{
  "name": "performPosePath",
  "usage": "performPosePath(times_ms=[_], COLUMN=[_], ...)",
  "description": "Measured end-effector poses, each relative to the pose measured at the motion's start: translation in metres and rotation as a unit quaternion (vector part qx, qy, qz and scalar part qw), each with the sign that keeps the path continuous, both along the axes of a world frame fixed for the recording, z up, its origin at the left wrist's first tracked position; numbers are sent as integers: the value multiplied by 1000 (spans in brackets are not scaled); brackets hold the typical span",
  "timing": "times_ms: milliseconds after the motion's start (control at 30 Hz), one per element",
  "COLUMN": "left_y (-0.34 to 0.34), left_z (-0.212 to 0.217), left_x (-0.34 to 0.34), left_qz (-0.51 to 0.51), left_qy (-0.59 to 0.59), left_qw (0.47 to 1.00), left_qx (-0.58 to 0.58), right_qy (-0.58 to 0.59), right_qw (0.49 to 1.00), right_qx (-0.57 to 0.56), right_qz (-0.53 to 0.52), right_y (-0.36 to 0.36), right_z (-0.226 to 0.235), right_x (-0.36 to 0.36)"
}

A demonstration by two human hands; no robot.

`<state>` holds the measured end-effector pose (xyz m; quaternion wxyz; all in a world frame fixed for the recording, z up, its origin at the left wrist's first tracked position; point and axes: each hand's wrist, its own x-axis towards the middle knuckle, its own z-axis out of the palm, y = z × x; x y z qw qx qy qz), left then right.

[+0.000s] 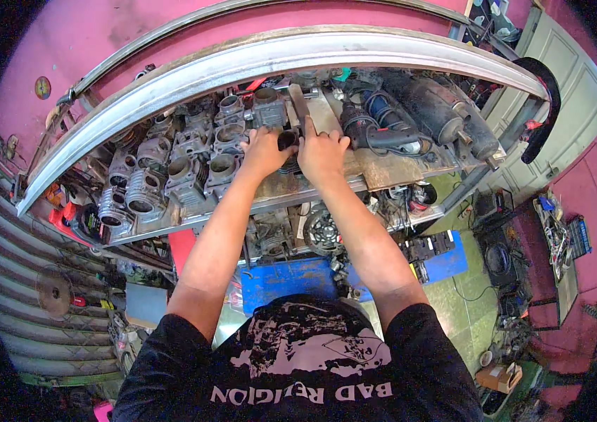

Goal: The person scrubs several metal engine cylinder heads with a wire brush on a cluttered workbench. They handle the parts one at a time, rotating them to clean different surfaces, and place them back on the shelf after scrubbing.

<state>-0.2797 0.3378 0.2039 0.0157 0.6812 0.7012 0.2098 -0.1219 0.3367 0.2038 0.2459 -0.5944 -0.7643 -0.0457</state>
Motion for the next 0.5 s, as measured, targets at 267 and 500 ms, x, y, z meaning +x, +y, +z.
performPosePath(times_ms=[267,500], left_y=[9,10], left_z=[10,10], left_x=[-6,-9], left_qz=[-9,-11], left_qy=[-12,-6], left_qw=[999,998], left_qx=[-44,-68], right_qy=[-121,-148], right_qw=[992,989], right_qx=[-5,9], right_qz=[-25,6], right_y=[-35,-83], right_z=[-20,-8], right_x=[-16,10])
